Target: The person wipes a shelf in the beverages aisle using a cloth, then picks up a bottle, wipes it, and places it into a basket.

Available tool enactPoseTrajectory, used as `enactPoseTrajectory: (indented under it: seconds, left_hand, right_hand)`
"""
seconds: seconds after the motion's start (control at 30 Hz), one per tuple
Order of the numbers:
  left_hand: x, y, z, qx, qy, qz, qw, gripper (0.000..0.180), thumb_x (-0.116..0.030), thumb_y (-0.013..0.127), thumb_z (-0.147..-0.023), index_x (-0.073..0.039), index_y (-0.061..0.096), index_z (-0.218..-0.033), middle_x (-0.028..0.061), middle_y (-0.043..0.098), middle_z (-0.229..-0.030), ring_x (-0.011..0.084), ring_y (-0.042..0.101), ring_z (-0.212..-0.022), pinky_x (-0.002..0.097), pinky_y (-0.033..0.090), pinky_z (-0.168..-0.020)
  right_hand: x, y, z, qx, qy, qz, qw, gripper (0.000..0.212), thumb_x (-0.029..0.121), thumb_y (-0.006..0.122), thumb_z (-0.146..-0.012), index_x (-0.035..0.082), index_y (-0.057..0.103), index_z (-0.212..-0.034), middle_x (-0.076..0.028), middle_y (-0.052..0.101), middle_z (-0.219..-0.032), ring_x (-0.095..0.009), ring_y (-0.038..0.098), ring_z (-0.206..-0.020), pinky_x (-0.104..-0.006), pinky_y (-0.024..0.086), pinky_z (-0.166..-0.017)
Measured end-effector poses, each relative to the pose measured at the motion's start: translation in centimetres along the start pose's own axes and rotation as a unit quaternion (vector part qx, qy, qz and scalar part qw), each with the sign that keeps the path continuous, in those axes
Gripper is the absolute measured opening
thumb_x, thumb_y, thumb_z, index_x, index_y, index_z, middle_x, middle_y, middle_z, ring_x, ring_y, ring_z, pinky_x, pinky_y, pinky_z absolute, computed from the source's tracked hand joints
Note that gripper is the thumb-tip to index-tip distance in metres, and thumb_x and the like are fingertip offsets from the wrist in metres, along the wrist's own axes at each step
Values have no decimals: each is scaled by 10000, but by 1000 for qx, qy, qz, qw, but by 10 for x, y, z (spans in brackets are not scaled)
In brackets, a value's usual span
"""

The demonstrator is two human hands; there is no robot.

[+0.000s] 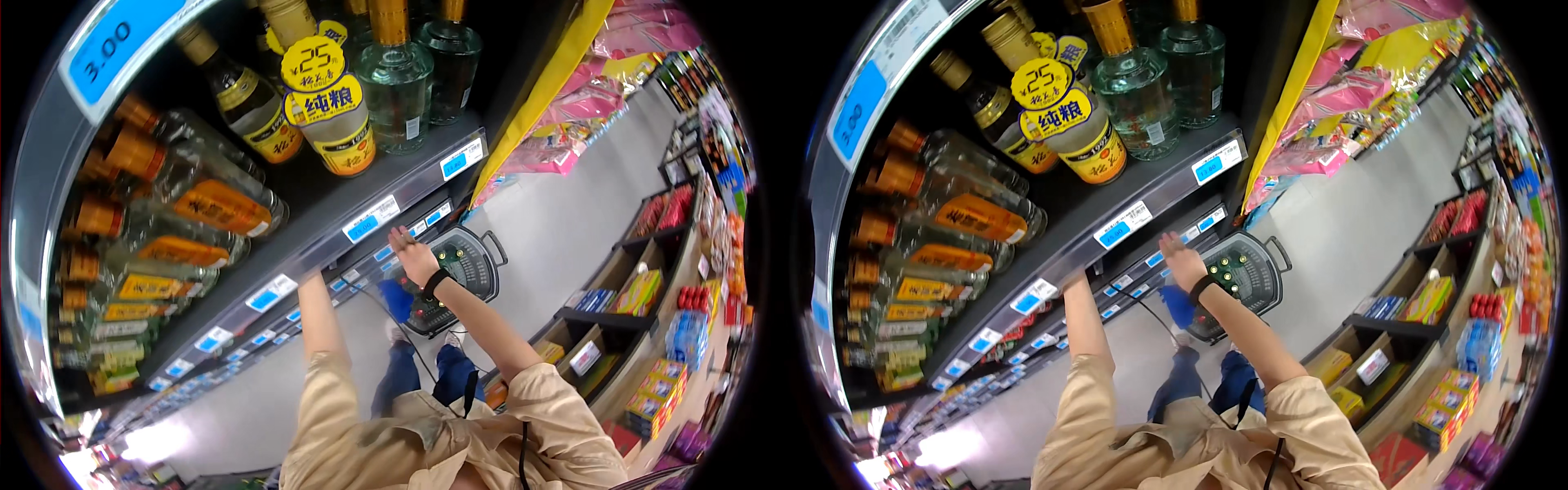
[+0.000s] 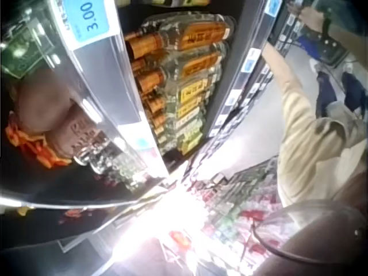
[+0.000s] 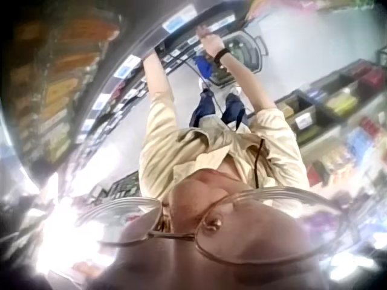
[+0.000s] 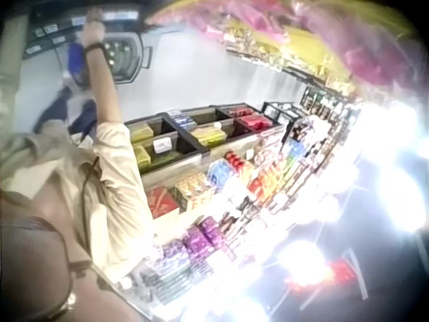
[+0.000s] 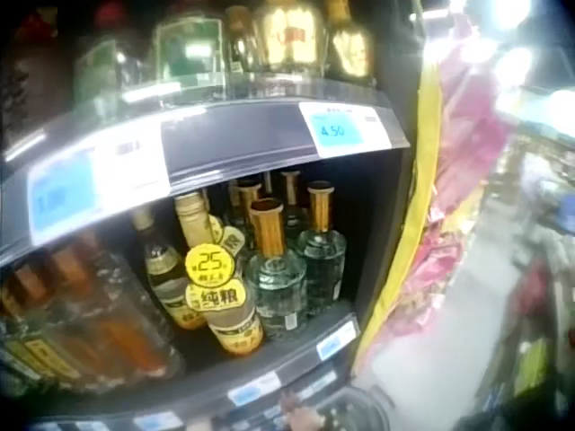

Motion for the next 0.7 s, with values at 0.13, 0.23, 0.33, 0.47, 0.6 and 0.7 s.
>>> enactPoseTrajectory:
  seconds: [0.13,0.23,0.33,0.47,0.6,0.7]
  left_hand:
    - [-12,-15,-11,-5,16,-17,1000,306,-185,611,-1004,20,635,-1229,129,674,-1212,204,618,-1092,365,484,-990]
    - [-11,-37,-15,-22,25,-19,999,308,-187,609,-1005,22,635,-1230,132,672,-1215,206,619,-1093,367,484,-993]
    - [-23,-24,-15,-11,42,-17,999,310,-189,607,-1007,23,634,-1231,136,670,-1218,207,620,-1095,369,485,-996]
    - [-29,-31,-20,-19,51,-11,998,312,-192,605,-1009,26,634,-1231,141,668,-1223,209,621,-1097,372,485,-999]
    - [-38,-30,-22,-24,62,1,998,315,-194,603,-1011,28,633,-1232,145,666,-1227,210,622,-1100,374,485,-1003]
    - [-40,-34,-23,-26,68,1,997,317,-196,601,-1013,29,633,-1233,149,664,-1231,212,622,-1101,376,485,-1005]
  right_hand:
    - [9,-9,-2,11,25,-14,1000,560,41,538,-883,-11,485,-1437,-141,438,-1568,-310,413,-1457,-382,579,-944]
    - [22,-14,-6,36,42,-28,998,559,47,535,-888,-18,477,-1441,-136,425,-1579,-302,405,-1465,-372,580,-943]
    - [17,-9,-4,47,50,-1,998,541,65,526,-906,-16,485,-1440,-130,445,-1569,-302,407,-1463,-333,569,-948]
    - [19,-6,-5,42,50,-27,997,531,87,528,-911,-11,502,-1432,-133,460,-1556,-304,403,-1463,-332,551,-977]
    - [20,0,-4,11,61,-10,998,526,92,526,-910,-9,510,-1425,-132,473,-1546,-300,412,-1459,-328,543,-984]
    - [24,-4,-9,18,57,-21,998,522,111,536,-908,-6,516,-1417,-130,486,-1536,-304,421,-1453,-321,538,-982]
Point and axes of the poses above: each hand's wrist, its own z-axis away from the middle knuckle, its own y-axis out of the palm, x = y × z, the point moved 2 cm from there along -z, towards the middle knuckle
